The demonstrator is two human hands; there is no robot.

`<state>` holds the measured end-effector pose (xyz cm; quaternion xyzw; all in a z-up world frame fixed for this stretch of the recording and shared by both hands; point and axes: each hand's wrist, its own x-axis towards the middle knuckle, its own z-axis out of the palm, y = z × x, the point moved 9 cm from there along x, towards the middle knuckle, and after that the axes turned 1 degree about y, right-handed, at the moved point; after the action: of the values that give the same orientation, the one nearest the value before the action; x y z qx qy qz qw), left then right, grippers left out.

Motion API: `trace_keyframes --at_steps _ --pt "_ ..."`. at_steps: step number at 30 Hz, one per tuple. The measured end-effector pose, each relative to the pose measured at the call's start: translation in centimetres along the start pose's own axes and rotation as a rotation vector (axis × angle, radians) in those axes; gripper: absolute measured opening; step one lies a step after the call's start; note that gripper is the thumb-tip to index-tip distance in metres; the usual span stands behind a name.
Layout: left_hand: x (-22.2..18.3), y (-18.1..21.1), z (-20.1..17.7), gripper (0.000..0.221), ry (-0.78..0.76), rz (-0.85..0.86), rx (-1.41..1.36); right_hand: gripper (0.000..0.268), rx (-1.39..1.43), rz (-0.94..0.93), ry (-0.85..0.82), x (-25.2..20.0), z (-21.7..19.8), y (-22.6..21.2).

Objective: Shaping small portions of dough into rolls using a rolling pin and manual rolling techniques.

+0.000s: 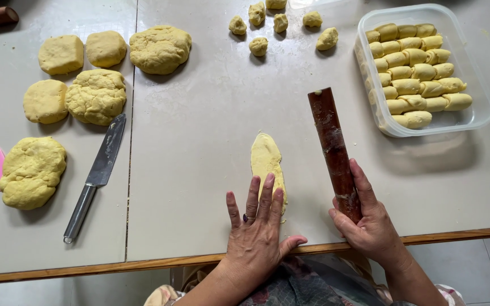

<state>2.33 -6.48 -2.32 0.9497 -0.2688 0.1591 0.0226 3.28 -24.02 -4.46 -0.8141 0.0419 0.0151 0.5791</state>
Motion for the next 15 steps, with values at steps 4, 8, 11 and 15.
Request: trace_keyframes --at_steps 4,8,11,15 --pt "0.7 -0.4 -0.6 0.110 -0.010 -0.040 -0.014 0.094 -0.002 -0.006 -0.004 0.2 0.0 -0.1" --pt "0.2 -0.5 0.2 0.110 -0.002 -0.008 -0.008 0.094 -0.024 -0.010 -0.009 0.1 -0.1 -0.2" --pt "0.7 -0.8 -0.5 0.116 0.007 -0.047 0.027 0.095 -0.052 0.014 -0.001 0.1 -0.2 0.2" --pt "0.6 -1.3 0.4 0.105 0.026 -0.033 -0.094 0.089 0.140 -0.054 -0.095 0.4 -0.1 -0.9"
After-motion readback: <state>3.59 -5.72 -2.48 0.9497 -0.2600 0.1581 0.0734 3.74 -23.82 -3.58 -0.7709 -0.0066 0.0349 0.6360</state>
